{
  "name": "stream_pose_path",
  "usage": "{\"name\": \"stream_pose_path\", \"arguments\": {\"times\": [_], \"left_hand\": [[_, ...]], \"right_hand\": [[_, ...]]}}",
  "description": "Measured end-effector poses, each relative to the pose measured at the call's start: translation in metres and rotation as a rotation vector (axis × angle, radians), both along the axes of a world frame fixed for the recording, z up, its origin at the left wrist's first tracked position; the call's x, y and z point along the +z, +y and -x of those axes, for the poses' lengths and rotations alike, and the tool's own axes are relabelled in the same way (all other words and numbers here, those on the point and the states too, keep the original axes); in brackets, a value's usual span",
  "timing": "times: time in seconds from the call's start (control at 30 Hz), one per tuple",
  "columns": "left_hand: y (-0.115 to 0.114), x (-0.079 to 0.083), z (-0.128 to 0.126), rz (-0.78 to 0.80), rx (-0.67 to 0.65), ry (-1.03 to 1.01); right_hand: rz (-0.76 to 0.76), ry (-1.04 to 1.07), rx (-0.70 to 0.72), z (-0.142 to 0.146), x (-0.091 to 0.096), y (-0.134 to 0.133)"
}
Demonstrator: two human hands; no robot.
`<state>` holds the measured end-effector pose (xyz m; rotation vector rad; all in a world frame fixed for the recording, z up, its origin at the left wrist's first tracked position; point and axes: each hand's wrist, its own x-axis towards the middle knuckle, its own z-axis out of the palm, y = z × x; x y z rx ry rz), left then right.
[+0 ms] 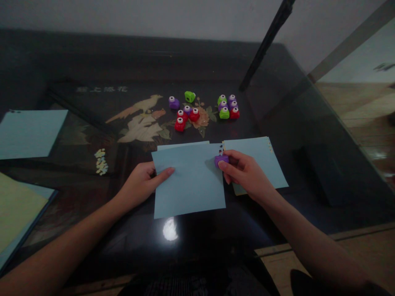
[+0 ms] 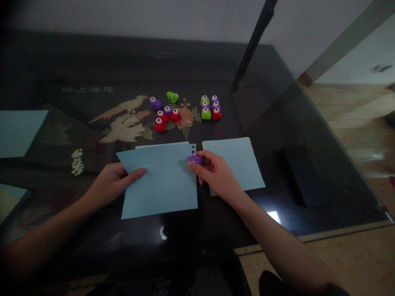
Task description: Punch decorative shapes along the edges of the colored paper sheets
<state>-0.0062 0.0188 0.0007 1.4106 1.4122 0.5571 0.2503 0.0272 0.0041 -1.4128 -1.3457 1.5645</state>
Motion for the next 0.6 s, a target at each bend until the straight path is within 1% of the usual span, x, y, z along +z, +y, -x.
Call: {"name": "stream_pose_path", "arguments": {"times": [0.23, 0.47, 0.6], "left_hand": [[-0.0006, 0.0005, -0.0011, 0.001, -0.004, -0.011], [-0.0012, -0.0053, 0.0031, -0.038, -0.042, 0.036], [-0.0010, -0.0036, 0.0019, -0.039, -0.042, 0.030]], "right_hand": [[0.001, 0.034, -0.004, -0.0009, -0.0027, -0.0004], [-0.006, 0.029, -0.012, -0.0010, -0.0034, -0.0005], [-0.012, 0.020, -0.020, -0.0006, -0.0037, -0.0007]]}}
